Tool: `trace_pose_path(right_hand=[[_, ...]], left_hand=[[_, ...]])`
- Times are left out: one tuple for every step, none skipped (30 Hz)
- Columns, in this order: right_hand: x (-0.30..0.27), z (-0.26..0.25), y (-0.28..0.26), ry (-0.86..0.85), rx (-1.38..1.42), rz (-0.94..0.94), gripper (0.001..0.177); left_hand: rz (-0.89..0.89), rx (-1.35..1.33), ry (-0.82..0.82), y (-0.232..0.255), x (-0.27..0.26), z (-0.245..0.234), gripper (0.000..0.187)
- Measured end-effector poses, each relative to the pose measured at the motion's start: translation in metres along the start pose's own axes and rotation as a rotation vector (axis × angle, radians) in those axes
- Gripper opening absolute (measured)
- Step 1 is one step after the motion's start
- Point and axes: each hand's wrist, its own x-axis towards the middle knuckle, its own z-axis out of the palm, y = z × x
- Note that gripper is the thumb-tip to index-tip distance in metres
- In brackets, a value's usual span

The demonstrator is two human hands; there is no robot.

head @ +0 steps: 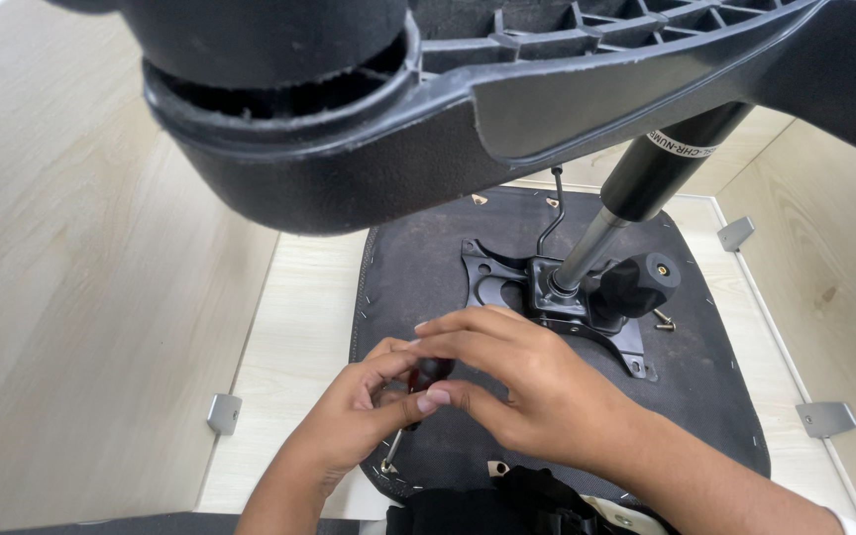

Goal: The person uses a screwdriver to tighten screws into the underside of an inverted office chair base. They repeatedly pick up screws, align them with holes in the metal bracket, and turn the screwdriver to secure them. The chair remains upside down on a protective mat throughout the clip.

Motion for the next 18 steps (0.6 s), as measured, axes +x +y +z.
trace_pose_path(right_hand=[[-0.001, 0.001, 0.001, 0.000, -0.026, 0.027, 0.031], [-0.002, 0.002, 0.002, -0.001, -0.052, 0.053, 0.028], [-0.002, 0.003, 0.003, -0.004, -0.078, 0.078, 0.025], [-0.002, 0.004, 0.004, -0.019, -0.068, 0.152, 0.026], [-0.001, 0.005, 0.004, -0.038, -0.060, 0.222, 0.028], [-0.001, 0.006, 0.004, -0.057, -0.052, 0.293, 0.029], [0.000, 0.006, 0.005, -0.053, -0.078, 0.287, 0.031], [0.000, 0.006, 0.006, -0.050, -0.104, 0.282, 0.032], [0.001, 0.006, 0.007, -0.048, -0.130, 0.276, 0.034], [0.001, 0.004, 0.007, -0.037, -0.113, 0.209, 0.037], [0.000, 0.001, 0.009, -0.027, -0.096, 0.141, 0.040], [0.000, 0.000, 0.009, -0.018, -0.079, 0.074, 0.043], [-0.001, 0.000, 0.010, -0.023, -0.031, 0.104, 0.039], [-0.001, 0.000, 0.010, -0.029, 0.017, 0.134, 0.035], [-0.002, 0.001, 0.010, -0.036, 0.064, 0.162, 0.031], [-0.002, 0.001, 0.011, -0.040, 0.046, 0.167, 0.030], [-0.002, 0.002, 0.011, -0.042, 0.028, 0.174, 0.029], [-0.002, 0.002, 0.011, -0.044, 0.010, 0.181, 0.027]], left_hand=[[0.016, -0.010, -0.025, 0.000, 0.001, 0.000, 0.044], [0.032, -0.021, -0.050, 0.001, 0.002, -0.001, 0.043], [0.048, -0.034, -0.073, 0.000, 0.002, -0.002, 0.042], [0.056, -0.040, -0.107, 0.000, 0.002, -0.002, 0.044], [0.066, -0.048, -0.139, -0.001, 0.001, -0.003, 0.046], [0.077, -0.057, -0.170, -0.002, 0.001, -0.003, 0.049], [0.083, -0.075, -0.174, -0.002, 0.002, -0.001, 0.049], [0.090, -0.094, -0.177, -0.003, 0.005, 0.001, 0.048], [0.098, -0.114, -0.180, -0.003, 0.006, 0.003, 0.048], [0.069, -0.112, -0.155, -0.004, 0.006, 0.002, 0.047], [0.042, -0.111, -0.130, -0.004, 0.006, 0.001, 0.047], [0.014, -0.110, -0.105, -0.004, 0.007, 0.001, 0.047], [0.020, -0.117, -0.111, -0.003, 0.007, 0.001, 0.048], [0.025, -0.124, -0.117, -0.002, 0.006, 0.000, 0.049], [0.033, -0.132, -0.122, -0.002, 0.005, 0.000, 0.050], [0.034, -0.105, -0.112, -0.002, 0.004, -0.001, 0.050], [0.033, -0.076, -0.105, -0.001, 0.003, 0.000, 0.051], [0.032, -0.048, -0.097, -0.001, 0.002, 0.000, 0.051]])
